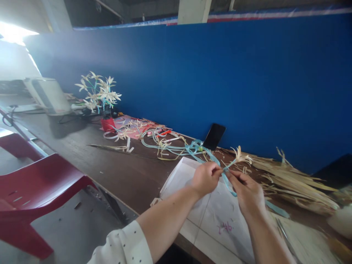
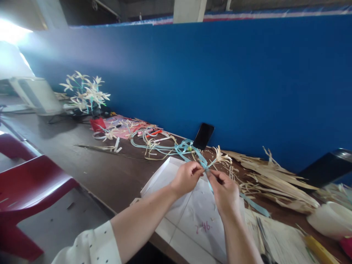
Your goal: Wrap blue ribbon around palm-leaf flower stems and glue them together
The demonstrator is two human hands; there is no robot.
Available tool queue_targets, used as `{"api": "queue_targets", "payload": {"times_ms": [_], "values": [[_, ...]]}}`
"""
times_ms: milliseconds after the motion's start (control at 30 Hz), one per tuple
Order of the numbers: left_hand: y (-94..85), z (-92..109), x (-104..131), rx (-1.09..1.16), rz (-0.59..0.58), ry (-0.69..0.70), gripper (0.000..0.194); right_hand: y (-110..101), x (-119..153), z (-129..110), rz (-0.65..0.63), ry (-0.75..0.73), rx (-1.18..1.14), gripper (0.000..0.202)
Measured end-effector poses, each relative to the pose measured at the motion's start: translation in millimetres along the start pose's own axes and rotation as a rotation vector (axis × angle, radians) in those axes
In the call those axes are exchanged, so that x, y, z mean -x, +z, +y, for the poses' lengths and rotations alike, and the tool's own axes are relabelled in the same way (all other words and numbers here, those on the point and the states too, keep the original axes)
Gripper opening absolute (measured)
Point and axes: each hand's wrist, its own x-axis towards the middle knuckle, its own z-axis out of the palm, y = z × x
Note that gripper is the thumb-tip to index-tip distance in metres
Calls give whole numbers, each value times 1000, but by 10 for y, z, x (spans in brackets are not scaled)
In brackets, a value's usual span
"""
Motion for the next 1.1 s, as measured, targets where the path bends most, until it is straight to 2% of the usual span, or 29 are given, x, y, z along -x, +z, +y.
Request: {"api": "queue_targets", "payload": {"times_ms": [200,367,533,700,767,867,1000,1100], "values": [[53,6,67,-321,147,209,13,69,42,-98,51,-4,57,42],[87,14,104,-436,190,263,20,120,68,-120,75,86,-48,48],[77,16,99,-425,132,300,26,123,14,7,84,112,-221,46],[28,42,96,-322,-44,342,26,48,-35,62,130,103,-189,46],[2,71,97,-264,-91,301,29,11,-32,26,150,81,-105,48],[-25,81,70,-146,-99,158,36,-43,-28,-30,145,53,27,47],[-27,-11,-31,176,-75,-170,43,-89,-53,-7,11,40,65,43],[-29,-78,-100,380,-170,-369,44,-84,-61,32,-103,37,47,43]]}}
